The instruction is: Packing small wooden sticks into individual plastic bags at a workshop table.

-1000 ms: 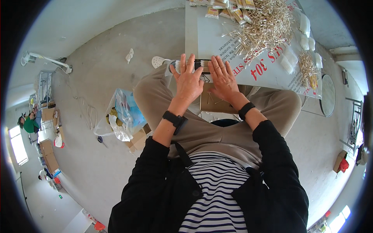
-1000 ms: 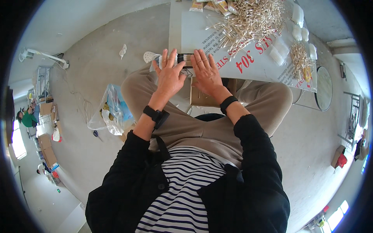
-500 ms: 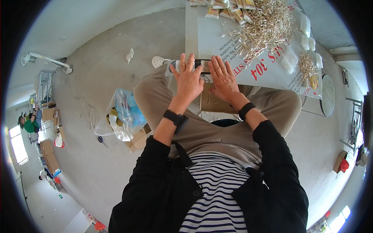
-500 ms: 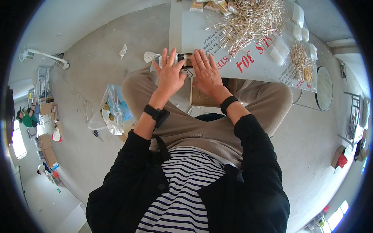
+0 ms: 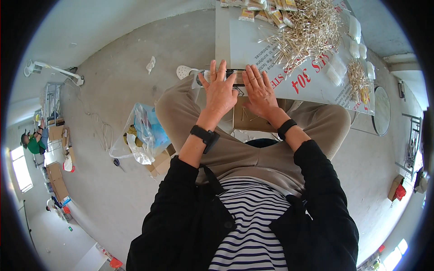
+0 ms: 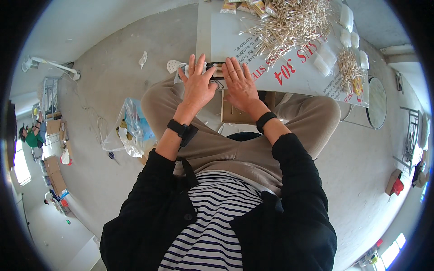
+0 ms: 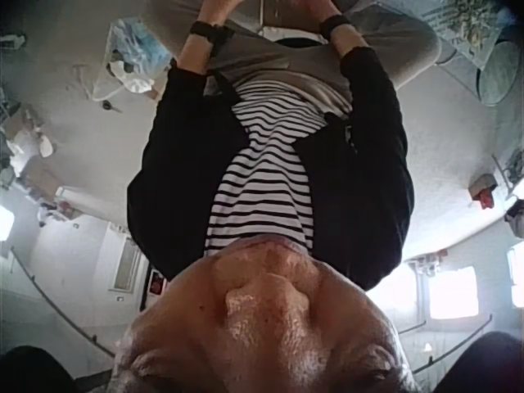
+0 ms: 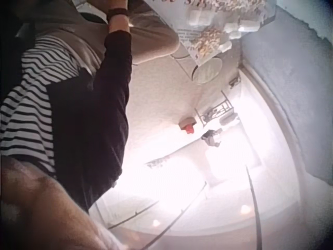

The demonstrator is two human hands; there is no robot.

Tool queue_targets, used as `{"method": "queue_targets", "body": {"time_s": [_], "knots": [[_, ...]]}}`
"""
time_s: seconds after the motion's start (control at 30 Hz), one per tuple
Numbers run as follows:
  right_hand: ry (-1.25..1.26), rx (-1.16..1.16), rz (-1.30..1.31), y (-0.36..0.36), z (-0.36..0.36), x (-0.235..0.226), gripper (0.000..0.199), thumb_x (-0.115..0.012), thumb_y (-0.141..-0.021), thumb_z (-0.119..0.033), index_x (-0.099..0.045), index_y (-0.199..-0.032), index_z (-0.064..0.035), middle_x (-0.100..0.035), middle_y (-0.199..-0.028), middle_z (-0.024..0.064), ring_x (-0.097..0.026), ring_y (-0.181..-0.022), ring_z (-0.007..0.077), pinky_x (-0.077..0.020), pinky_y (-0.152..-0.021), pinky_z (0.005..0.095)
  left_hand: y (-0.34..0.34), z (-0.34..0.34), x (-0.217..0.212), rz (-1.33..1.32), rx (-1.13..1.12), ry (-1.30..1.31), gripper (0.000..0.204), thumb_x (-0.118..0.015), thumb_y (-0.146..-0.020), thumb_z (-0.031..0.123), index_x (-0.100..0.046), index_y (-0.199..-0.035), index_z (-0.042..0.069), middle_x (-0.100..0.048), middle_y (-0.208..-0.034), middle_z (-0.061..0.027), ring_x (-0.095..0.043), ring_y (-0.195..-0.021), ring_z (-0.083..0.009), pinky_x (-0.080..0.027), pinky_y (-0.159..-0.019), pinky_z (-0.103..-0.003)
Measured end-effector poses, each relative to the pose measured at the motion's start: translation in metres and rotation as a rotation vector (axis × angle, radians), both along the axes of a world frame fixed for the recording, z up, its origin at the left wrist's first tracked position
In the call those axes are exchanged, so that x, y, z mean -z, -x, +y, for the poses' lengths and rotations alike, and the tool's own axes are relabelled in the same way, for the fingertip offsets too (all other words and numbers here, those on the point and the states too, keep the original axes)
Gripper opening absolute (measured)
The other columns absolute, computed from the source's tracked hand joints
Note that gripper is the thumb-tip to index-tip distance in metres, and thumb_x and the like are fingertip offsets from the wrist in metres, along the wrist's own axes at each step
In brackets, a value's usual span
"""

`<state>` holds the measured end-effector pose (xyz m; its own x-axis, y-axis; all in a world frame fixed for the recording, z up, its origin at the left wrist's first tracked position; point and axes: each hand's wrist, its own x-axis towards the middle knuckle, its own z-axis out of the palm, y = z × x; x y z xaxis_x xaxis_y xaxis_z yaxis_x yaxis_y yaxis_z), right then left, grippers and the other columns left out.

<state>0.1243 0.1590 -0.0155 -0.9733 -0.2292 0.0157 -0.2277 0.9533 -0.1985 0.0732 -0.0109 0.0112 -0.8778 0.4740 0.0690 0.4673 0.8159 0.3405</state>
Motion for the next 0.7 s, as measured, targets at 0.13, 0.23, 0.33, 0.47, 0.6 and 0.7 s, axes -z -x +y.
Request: {"method": "queue_targets", "body": {"time_s": [0.13, 0.23, 0.33, 0.47, 0.6, 0.7], "knots": [[-0.004, -0.006, -0.003, 0.0002, -0.0008, -0.0015, 0.107, -0.080, -0.071, -0.036, -0.026, -0.156, -0.0013, -0.020, -0.165, 0.0153, -0.014, -0.155, 0.0303, -0.0147, -0.125, 0.0498, 0.0020, 0.0008, 0.0025, 0.023, -0.017, -0.015, 0.045, -0.073, -0.078, 0.016, -0.069, -0.123, 0.011, -0.031, -0.161, -0.0106, -0.015, -0.153, -0.0352, -0.006, -0.112, -0.076], [-0.006, -0.007, -0.004, -0.0001, -0.0007, -0.0026, 0.107, -0.080, -0.071, -0.036, -0.026, -0.156, -0.0013, -0.019, -0.165, 0.0152, -0.014, -0.155, 0.0303, -0.0147, -0.125, 0.0498, 0.0028, -0.0002, 0.0028, 0.016, 0.000, 0.013, 0.045, -0.073, -0.079, 0.018, -0.069, -0.123, 0.011, -0.031, -0.161, -0.0110, -0.015, -0.153, -0.0355, -0.006, -0.112, -0.076], [-0.016, -0.005, -0.006, 0.0000, -0.0003, -0.0013, 0.108, -0.081, -0.070, -0.037, -0.026, -0.156, -0.0014, -0.019, -0.165, 0.0151, -0.014, -0.155, 0.0303, -0.0147, -0.125, 0.0499, 0.0015, -0.0004, 0.0008, 0.013, 0.005, 0.042, 0.048, -0.074, -0.079, 0.020, -0.066, -0.126, 0.012, -0.031, -0.160, -0.0116, -0.015, -0.153, -0.0358, -0.008, -0.112, -0.077], [0.001, -0.004, 0.016, 0.0002, 0.0007, 0.0028, 0.110, -0.081, -0.069, -0.039, -0.026, -0.156, -0.0016, -0.019, -0.165, 0.0153, -0.013, -0.155, 0.0300, -0.0145, -0.125, 0.0502, 0.0004, 0.0002, 0.0000, 0.061, 0.061, 0.078, 0.062, -0.078, -0.077, 0.028, -0.059, -0.133, 0.009, -0.030, -0.160, -0.0121, -0.014, -0.154, -0.0352, -0.010, -0.110, -0.079], [0.010, -0.006, 0.010, 0.0007, -0.0008, 0.0024, 0.110, -0.081, -0.069, -0.039, -0.026, -0.156, -0.0015, -0.019, -0.165, 0.0155, -0.013, -0.155, 0.0303, -0.0144, -0.125, 0.0502, 0.0025, 0.0031, -0.0006, 0.056, 0.089, 0.117, 0.073, -0.081, -0.076, 0.040, -0.056, -0.135, 0.006, -0.028, -0.161, -0.0119, -0.014, -0.154, -0.0345, -0.013, -0.108, -0.080], [0.031, -0.007, 0.016, 0.0001, 0.0007, 0.0028, 0.110, -0.081, -0.070, -0.039, -0.026, -0.156, -0.0012, -0.019, -0.165, 0.0156, -0.014, -0.155, 0.0306, -0.0146, -0.125, 0.0502, 0.0047, 0.0047, -0.0024, 0.023, 0.093, 0.115, 0.074, -0.082, -0.076, 0.041, -0.055, -0.135, 0.006, -0.028, -0.162, -0.0121, -0.014, -0.154, -0.0347, -0.013, -0.108, -0.080]]}}
